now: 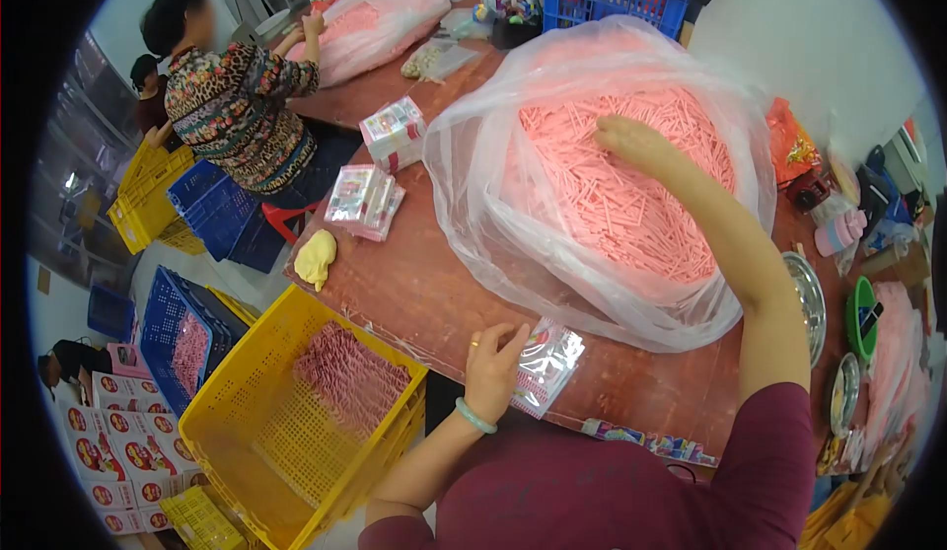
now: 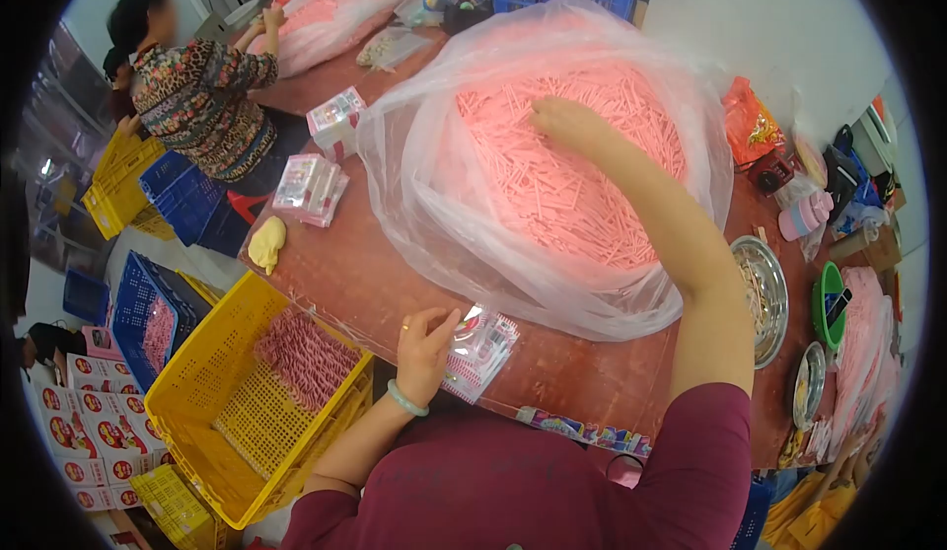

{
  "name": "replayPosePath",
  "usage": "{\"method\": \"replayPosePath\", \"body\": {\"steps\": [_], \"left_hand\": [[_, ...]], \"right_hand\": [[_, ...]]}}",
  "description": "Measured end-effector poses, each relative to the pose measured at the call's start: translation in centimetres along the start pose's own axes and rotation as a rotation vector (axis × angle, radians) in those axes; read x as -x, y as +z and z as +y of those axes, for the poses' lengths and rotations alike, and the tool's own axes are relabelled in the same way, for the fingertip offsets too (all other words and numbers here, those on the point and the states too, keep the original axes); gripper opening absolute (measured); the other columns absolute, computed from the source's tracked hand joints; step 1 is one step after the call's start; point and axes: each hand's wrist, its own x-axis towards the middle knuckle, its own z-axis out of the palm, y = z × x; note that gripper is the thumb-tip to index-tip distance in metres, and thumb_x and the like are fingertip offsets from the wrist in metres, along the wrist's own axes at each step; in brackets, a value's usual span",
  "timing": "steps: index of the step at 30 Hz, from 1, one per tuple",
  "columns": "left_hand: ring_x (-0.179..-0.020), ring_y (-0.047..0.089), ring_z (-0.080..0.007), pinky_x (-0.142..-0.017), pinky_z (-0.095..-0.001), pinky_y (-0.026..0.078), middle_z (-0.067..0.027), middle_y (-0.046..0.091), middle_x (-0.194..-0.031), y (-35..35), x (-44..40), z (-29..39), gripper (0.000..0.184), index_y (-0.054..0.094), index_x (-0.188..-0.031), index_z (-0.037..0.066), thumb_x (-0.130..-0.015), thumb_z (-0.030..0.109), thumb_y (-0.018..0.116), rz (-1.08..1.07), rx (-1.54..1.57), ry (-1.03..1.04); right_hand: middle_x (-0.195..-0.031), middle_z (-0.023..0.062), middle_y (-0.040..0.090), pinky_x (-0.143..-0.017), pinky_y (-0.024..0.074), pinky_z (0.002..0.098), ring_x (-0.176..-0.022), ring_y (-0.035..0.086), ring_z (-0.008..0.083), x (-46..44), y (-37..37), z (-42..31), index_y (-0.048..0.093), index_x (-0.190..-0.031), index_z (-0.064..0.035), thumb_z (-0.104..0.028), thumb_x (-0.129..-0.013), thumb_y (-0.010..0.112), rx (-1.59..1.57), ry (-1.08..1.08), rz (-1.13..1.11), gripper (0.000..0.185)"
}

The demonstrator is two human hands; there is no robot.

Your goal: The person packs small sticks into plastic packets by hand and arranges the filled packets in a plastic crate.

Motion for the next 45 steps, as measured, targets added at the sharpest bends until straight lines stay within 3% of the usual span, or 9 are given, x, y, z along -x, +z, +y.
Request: {"method": "replayPosePath", "body": {"steps": [5,7,11,17,24,27,30,37,45], "left_hand": [[-0.084,0.056,-0.035,-0.071,-0.0453,0.044,-0.0146,0.061,-0.089,1.1,1.4,-1.8,0.038,0.064,-0.115,0.003,-0.078,-0.003,0.056,-0.049,0.077,0.103],[-0.083,0.059,-0.0362,-0.072,-0.0465,0.045,-0.0162,0.064,-0.087,1.6,1.7,-1.8,0.035,0.063,-0.112,0.001,-0.078,-0.002,0.056,-0.005,0.052,0.065],[-0.09,0.061,-0.0382,-0.079,-0.0442,0.049,-0.0189,0.067,-0.1,1.2,1.6,-0.6,0.035,0.064,-0.118,0.006,-0.084,0.004,0.054,-0.079,0.073,-0.024],[-0.092,0.065,-0.0317,-0.08,-0.0383,0.051,-0.017,0.068,-0.095,-0.6,1.0,1.9,0.026,0.066,-0.106,0.002,-0.085,0.002,0.05,0.024,0.232,-0.177],[-0.08,0.062,-0.0344,-0.071,-0.039,0.049,-0.0203,0.064,-0.087,0.2,-0.4,0.3,0.017,0.065,-0.092,0.0,-0.082,0.013,0.069,0.155,0.225,-0.197],[-0.075,0.062,-0.0192,-0.069,-0.0328,0.049,-0.0104,0.065,-0.082,-1.1,-1.7,0.5,0.011,0.063,-0.089,-0.001,-0.082,0.006,0.067,0.032,0.487,-0.44],[-0.076,0.06,-0.0097,-0.069,-0.0257,0.05,-0.003,0.065,-0.085,-1.9,-2.3,2.0,0.007,0.063,-0.093,0.0,-0.086,-0.001,0.064,-0.08,1.138,-0.678],[-0.086,0.062,-0.0086,-0.078,-0.0244,0.051,-0.0049,0.067,-0.099,-0.9,-4.0,3.9,0.014,0.062,-0.103,0.0,-0.09,0.0,0.062,-0.212,1.328,-0.668],[-0.078,0.057,-0.0065,-0.07,-0.0221,0.045,-0.0011,0.064,-0.088,0.9,-10.2,5.1,0.013,0.068,-0.1,-0.001,-0.09,0.005,0.063,-0.203,0.995,-0.342]], "right_hand": [[-0.099,0.0153,0.063,-0.084,0.0501,0.0433,-0.096,0.061,0.0328,2.1,12.7,6.5,0.067,-0.094,-0.0068,-0.011,-0.081,0.056,0.043,0.051,0.26,0.018],[-0.098,0.0138,0.064,-0.081,0.05,0.0453,-0.093,0.061,0.0317,2.1,12.1,5.9,0.068,-0.093,-0.009,-0.015,-0.083,0.056,-0.084,0.016,0.333,0.017],[-0.094,0.0139,0.063,-0.08,0.0503,0.0432,-0.093,0.061,0.0307,0.2,1.5,0.8,0.065,-0.089,-0.0055,-0.014,-0.077,0.06,0.109,0.003,-0.095,0.016],[-0.089,0.015,0.059,-0.083,0.0493,0.0419,-0.093,0.059,0.0334,0.8,1.1,0.3,0.061,-0.083,-0.0027,-0.014,-0.076,0.061,-0.033,0.099,0.171,0.013],[-0.096,0.0179,0.065,-0.083,0.0474,0.0444,-0.093,0.061,0.0328,1.3,6.2,3.9,0.064,-0.098,-0.0045,-0.017,-0.081,0.061,-0.335,0.623,0.323,0.021],[-0.077,0.0116,0.063,-0.064,0.0458,0.0401,-0.072,0.059,0.0249,2.4,2.8,3.0,0.061,-0.087,-0.0037,-0.015,-0.078,0.064,-0.406,0.691,0.529,0.014],[-0.069,0.0063,0.06,-0.055,0.0434,0.0317,-0.06,0.055,0.0167,4.8,-1.4,1.2,0.064,-0.083,-0.0015,-0.027,-0.082,0.071,-1.109,0.813,0.504,0.026],[-0.07,-0.0004,0.056,-0.055,0.0395,0.0249,-0.06,0.05,0.0077,6.7,-1.3,-0.9,0.063,-0.082,-0.004,-0.016,-0.085,0.071,-1.205,0.886,0.327,0.015],[-0.077,0.0015,0.061,-0.058,0.042,0.0213,-0.064,0.053,0.0079,6.8,-4.4,-2.4,0.066,-0.096,-0.0007,-0.01,-0.083,0.072,-1.38,0.876,0.476,0.017]]}}
